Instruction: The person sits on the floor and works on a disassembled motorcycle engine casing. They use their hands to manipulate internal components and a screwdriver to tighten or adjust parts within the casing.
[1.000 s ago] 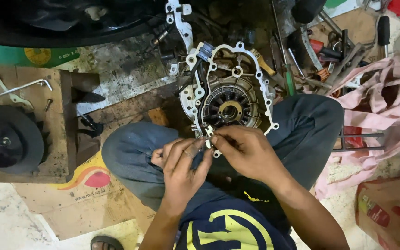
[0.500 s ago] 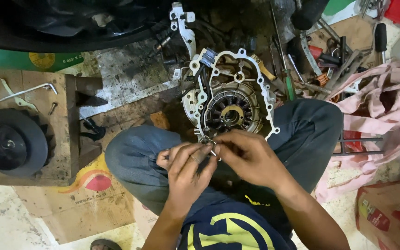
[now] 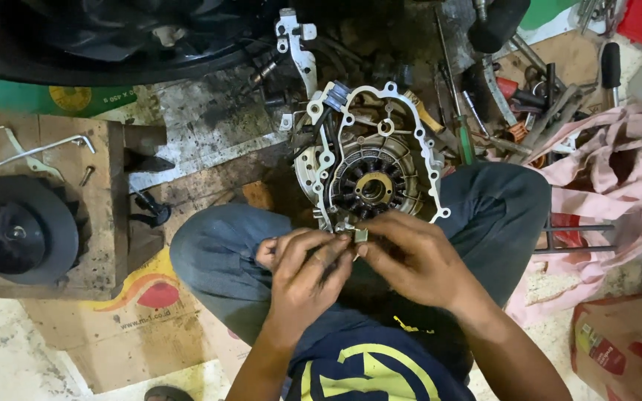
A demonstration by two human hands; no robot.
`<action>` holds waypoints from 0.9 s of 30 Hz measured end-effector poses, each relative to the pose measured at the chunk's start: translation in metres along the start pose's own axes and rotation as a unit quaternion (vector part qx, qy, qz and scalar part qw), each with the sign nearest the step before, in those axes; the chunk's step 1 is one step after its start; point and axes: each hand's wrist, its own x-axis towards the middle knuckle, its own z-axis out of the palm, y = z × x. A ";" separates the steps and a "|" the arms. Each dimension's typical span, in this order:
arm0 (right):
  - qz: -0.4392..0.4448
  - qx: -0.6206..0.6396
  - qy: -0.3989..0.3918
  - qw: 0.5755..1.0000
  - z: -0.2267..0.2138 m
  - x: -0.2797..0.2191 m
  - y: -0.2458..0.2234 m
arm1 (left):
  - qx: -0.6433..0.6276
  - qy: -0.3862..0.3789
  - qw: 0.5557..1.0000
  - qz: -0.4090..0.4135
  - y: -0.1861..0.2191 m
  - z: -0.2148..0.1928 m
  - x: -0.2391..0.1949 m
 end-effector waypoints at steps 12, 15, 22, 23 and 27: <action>0.038 -0.023 0.001 0.999 -0.020 0.025 0.003 | -0.025 0.046 0.998 -0.023 -0.018 -0.021 -0.006; 0.095 0.058 -0.008 0.994 -0.018 0.029 -0.001 | -0.054 0.050 0.997 -0.023 -0.020 -0.018 -0.002; 0.091 -0.004 -0.010 0.996 -0.011 0.036 0.003 | -0.062 0.047 0.996 -0.032 -0.032 -0.008 -0.001; 0.090 -0.004 -0.009 0.996 -0.010 0.038 0.001 | -0.057 0.040 0.997 -0.036 -0.032 -0.007 0.000; 0.092 -0.012 -0.021 0.995 -0.006 0.041 -0.001 | -0.045 0.037 0.998 -0.034 -0.031 -0.007 0.005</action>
